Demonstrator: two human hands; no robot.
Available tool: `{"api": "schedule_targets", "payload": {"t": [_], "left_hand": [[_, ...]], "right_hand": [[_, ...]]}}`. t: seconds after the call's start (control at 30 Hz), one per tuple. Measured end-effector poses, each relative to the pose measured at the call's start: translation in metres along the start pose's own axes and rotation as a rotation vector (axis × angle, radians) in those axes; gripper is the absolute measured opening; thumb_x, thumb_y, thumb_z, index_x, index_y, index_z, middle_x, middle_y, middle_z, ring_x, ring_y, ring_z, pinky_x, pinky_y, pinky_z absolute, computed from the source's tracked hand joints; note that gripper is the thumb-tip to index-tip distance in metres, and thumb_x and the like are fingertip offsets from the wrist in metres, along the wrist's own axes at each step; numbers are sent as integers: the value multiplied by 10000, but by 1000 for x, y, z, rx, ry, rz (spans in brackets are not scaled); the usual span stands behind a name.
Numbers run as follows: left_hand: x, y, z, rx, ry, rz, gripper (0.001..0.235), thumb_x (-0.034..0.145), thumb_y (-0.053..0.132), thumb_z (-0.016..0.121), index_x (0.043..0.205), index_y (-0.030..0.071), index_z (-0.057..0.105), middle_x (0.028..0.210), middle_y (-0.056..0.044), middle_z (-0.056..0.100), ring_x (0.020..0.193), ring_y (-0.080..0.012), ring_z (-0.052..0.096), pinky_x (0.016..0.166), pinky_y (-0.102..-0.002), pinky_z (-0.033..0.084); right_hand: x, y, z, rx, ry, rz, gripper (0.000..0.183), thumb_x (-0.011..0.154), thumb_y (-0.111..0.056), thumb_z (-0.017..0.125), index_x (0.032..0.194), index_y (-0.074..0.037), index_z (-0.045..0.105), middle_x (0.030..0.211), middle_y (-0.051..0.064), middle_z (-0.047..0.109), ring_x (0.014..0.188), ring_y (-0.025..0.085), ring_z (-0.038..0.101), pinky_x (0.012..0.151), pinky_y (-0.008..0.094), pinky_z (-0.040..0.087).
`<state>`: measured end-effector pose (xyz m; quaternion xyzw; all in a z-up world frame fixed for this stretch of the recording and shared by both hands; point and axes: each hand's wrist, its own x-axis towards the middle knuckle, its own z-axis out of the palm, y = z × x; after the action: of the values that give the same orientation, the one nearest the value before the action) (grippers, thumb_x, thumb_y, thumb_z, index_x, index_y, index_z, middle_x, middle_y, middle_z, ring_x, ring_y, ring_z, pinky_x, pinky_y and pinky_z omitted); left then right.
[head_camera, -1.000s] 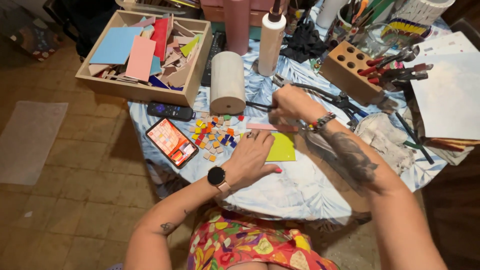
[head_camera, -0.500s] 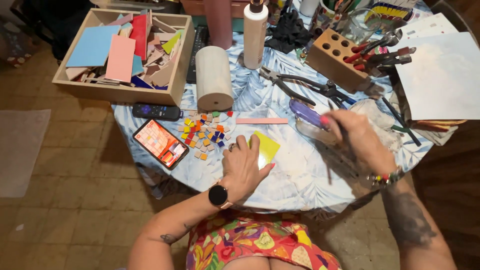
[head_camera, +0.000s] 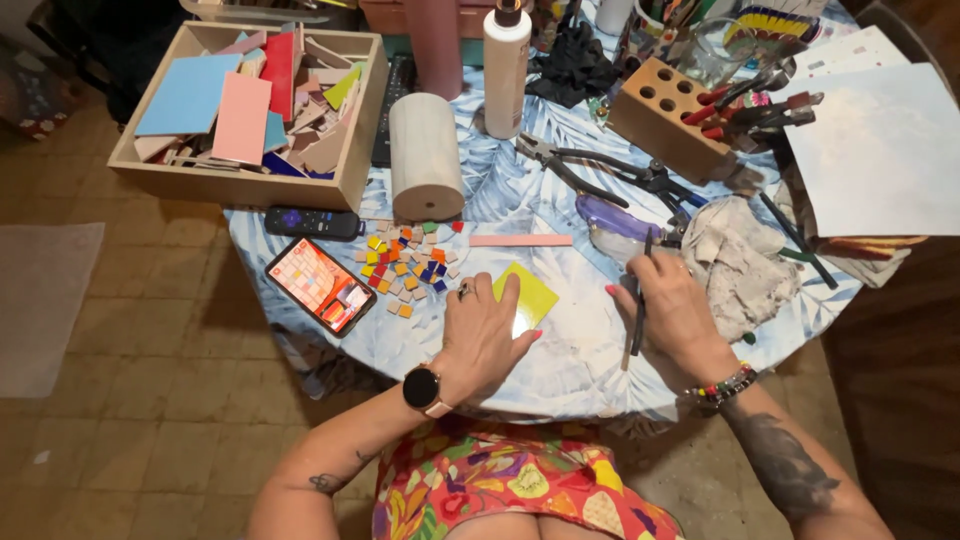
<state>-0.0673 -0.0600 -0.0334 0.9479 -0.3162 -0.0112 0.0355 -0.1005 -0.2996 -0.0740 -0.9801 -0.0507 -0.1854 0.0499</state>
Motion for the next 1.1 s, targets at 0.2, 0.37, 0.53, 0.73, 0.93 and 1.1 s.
{"api": "schedule_targets", "payload": {"t": [0.2,0.37,0.53,0.73,0.93,1.1], "left_hand": [[1,-7,10,-76,94,14,675,682,470,595,1164,29,425,872,-174,451,804,-322,485,661,-412,379],[0,-7,21,14,158,44,709,668,498,569,1140,-15,441,820,-167,479,741,-299,532,613,-359,442],[0,-5,6,146,243,145,671,646,473,516,1071,-45,495,662,-112,519,567,-216,570,452,-295,473],[-1,5,31,455,50,355,614,740,294,446,1202,-101,356,1003,-337,510,672,-336,607,396,-314,460],[9,-1,29,439,368,264,689,521,281,563,1076,-116,471,874,-246,570,552,-195,567,322,-267,381],[-5,9,-27,458,442,380,96,872,78,409,881,52,501,637,-7,504,320,6,301,227,-151,222]], "right_hand": [[-1,36,35,-27,-97,-87,314,655,-292,632,854,-119,463,699,100,487,708,307,562,597,380,487],[9,27,4,-16,-295,-31,388,599,-224,673,880,-85,444,753,137,511,725,348,581,632,417,493],[2,16,-62,156,-546,162,344,608,-283,662,827,-76,496,736,183,559,766,399,583,675,473,475],[-13,29,-94,162,-478,272,212,647,-191,593,802,-108,475,798,72,580,706,233,529,654,323,390],[-9,-12,-73,401,-349,584,221,813,-295,511,919,-110,569,670,92,587,543,198,484,500,298,342],[19,-63,-56,1315,-464,660,384,827,-377,414,595,-76,358,737,242,690,349,94,318,338,202,218]]}}
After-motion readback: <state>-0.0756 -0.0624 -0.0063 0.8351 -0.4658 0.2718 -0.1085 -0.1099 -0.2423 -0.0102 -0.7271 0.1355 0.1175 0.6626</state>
